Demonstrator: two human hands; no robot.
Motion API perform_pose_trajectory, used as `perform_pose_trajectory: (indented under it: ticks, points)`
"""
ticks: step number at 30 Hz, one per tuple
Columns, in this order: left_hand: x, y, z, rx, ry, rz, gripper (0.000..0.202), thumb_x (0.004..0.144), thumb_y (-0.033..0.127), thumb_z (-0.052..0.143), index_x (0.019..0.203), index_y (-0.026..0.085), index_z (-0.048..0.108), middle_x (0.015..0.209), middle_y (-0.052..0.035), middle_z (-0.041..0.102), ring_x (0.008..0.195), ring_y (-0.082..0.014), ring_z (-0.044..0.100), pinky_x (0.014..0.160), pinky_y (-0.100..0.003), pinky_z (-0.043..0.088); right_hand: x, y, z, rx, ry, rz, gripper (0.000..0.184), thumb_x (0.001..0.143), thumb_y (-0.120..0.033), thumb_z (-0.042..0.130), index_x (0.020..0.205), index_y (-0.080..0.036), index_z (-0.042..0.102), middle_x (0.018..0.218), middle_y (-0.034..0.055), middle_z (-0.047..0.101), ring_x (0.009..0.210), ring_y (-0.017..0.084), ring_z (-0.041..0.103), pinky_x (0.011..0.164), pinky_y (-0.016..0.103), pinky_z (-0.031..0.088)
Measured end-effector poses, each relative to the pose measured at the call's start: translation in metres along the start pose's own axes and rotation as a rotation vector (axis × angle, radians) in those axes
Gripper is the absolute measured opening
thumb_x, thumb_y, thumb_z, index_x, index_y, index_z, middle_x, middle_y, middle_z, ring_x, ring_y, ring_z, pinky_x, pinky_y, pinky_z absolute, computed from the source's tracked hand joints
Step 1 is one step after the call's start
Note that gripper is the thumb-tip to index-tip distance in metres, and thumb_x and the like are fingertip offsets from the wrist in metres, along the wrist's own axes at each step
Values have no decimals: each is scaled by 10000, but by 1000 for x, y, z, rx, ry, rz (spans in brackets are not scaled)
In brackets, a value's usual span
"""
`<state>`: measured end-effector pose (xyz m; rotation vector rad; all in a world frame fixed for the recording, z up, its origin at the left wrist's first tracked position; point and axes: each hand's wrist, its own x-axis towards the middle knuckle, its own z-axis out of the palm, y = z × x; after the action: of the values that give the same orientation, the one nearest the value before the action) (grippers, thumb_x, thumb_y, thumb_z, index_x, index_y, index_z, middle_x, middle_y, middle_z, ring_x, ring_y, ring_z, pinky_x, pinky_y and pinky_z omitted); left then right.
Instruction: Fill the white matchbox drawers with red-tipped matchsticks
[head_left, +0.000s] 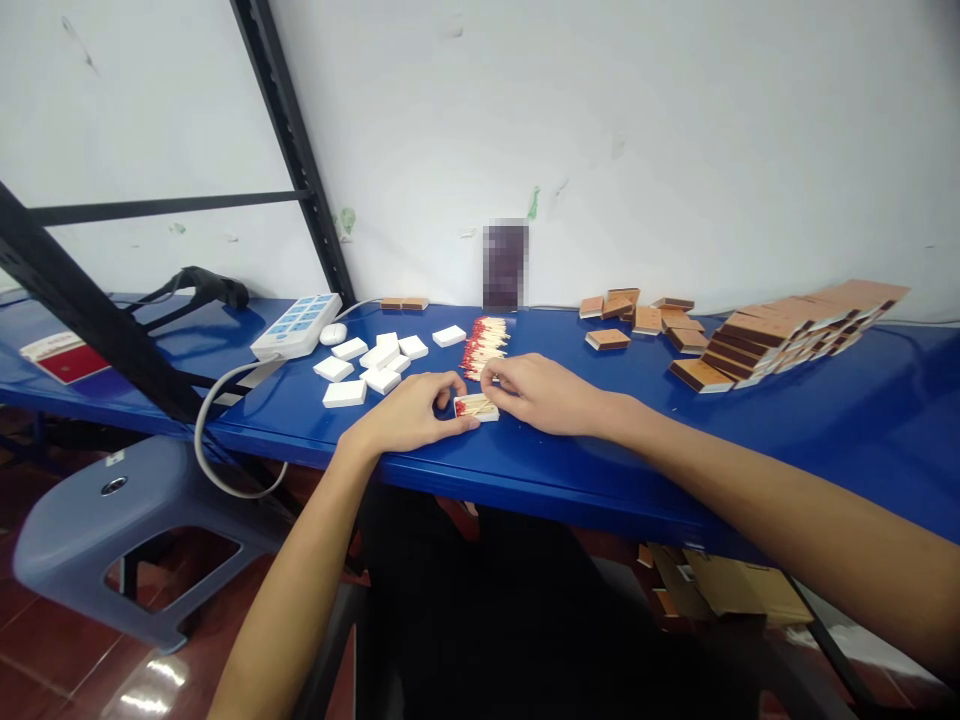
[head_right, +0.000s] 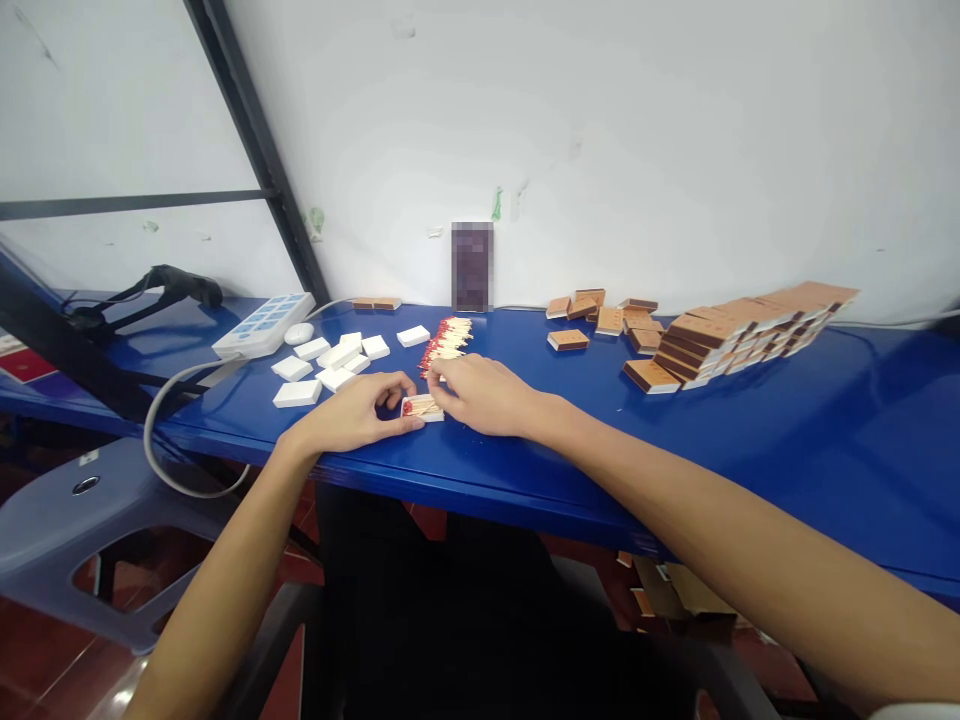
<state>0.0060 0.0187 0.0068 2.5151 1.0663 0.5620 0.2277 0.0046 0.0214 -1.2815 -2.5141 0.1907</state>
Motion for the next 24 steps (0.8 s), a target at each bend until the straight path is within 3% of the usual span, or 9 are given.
perform_pose_trajectory:
  ticks: [2,5,8,13,19,24]
  points:
    - [0,0,0,13,5,1,343,814,525,676,940,212,614,739,20,516,669,-157,487,615,-287,365,1,3,0,-16,50,13,132,940,-233,463,927,-193,589,881,49,664,720,158,536,630,273,316]
    - [-2,0,0,32,50,20,426,794,519,705,1094,226,626,987,-39,579,870,-209,569,774,-338,459,2,12,1,-69,94,77,148,903,-188,480,966,-186,613,898,59,668,741,169,551,641,275,320]
    - [-3,0,-1,9,74,66,465,793,456,726,1190,244,608,1173,-68,568,1023,-234,576,908,-380,473,4,22,3,-81,75,132,155,889,-201,521,987,-181,639,869,54,670,715,167,555,638,275,321]
    - [-2,2,-2,-6,57,152,265,821,334,704,1048,219,635,1073,-42,654,976,-217,593,883,-362,476,7,28,6,-34,43,130,151,917,-217,517,890,-180,661,804,38,664,691,156,564,646,265,339]
    - [0,-1,-2,-1,49,182,141,878,343,656,922,212,682,1024,-44,653,971,-214,592,890,-362,460,7,25,5,-35,-3,141,161,946,-203,487,874,-178,629,782,43,659,667,154,551,617,261,332]
    - [-1,-3,-2,-35,52,202,187,883,330,669,1028,215,689,1023,-40,639,914,-190,599,833,-328,471,7,25,6,-9,15,154,125,946,-211,496,935,-176,616,798,44,663,684,159,560,623,260,345]
